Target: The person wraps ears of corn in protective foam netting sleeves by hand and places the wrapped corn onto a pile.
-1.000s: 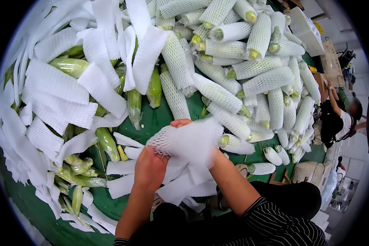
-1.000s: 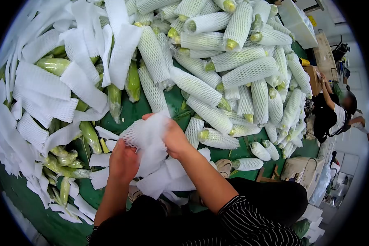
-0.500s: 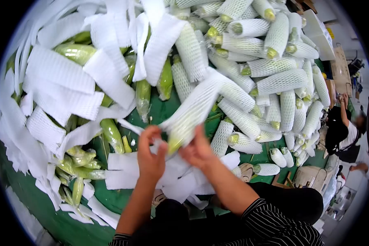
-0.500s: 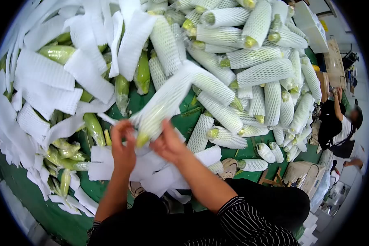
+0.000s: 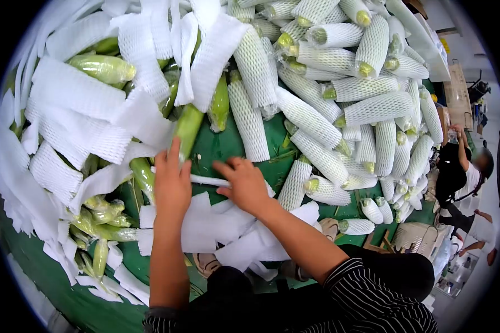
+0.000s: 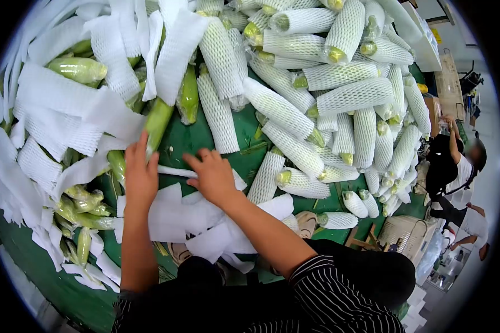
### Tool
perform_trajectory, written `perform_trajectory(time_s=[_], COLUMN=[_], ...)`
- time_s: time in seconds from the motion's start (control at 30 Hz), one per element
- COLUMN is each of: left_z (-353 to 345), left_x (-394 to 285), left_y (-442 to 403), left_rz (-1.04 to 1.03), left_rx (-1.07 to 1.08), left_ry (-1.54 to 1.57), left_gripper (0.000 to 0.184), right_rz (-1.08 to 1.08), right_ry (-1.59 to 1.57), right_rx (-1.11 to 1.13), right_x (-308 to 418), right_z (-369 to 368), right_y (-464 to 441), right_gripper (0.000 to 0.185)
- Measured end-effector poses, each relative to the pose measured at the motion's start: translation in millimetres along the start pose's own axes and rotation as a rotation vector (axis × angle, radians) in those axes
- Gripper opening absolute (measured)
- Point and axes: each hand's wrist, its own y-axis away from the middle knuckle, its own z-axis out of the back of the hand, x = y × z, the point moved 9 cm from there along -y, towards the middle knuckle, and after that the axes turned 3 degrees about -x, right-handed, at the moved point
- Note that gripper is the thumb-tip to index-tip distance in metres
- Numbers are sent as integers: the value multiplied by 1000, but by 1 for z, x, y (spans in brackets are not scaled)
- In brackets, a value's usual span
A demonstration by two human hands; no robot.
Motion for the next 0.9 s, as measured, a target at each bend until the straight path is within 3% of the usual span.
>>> perform_trajectory(time_s=[0.03,0.13,0.17,0.27,0.3,0.4,0.43,0.47,0.53,0.6,0.7,0.8,0.9], left_z=[33,92,96,-11,-9,13,21,23,10,0,-2,-11,-10], left_x=[-18,-55,-63,2,-19,-81,-100,-107,-119,-118,-106,-75,-50], left_y=[7,16,13,-21,-23,-3,6,13,14,19,20,24,32], left_rz=[-23,-323,-437,210,141,-133,-275,-270,-242,-290,-190,-58,-58], left_rx=[-4,-246,-380,-133,-106,-95,-132,-76,3,-53,-78,-69,-155], left_ry=[18,40,52,763,672,550,621,687,628,690,792,809,859], left_gripper=[43,19,17,23,23,34,42,55,54,48,36,30,21], right_rz=[5,179,217,202,200,-168,-87,-18,91,72,81,148,286], right_ry=[71,-425,-364,-471,-437,-866,-889,-904,-1221,-1003,-873,-763,-623], right_rx=[123,45,-1,-154,-221,-420,-368,-314,-570,-731,-756,-642,-456], right_x=[-3,1,2,8,11,-14,-6,6,26,21,33,52,61], right_z=[-16,-6,9,51,68,81,89,91,94,79,76,86,87], right_y=[0,6,14,24,26,22,21,22,32,39,55,58,55], right_gripper=[32,31,34,33,28,23,21,19,19,18,26,36,39])
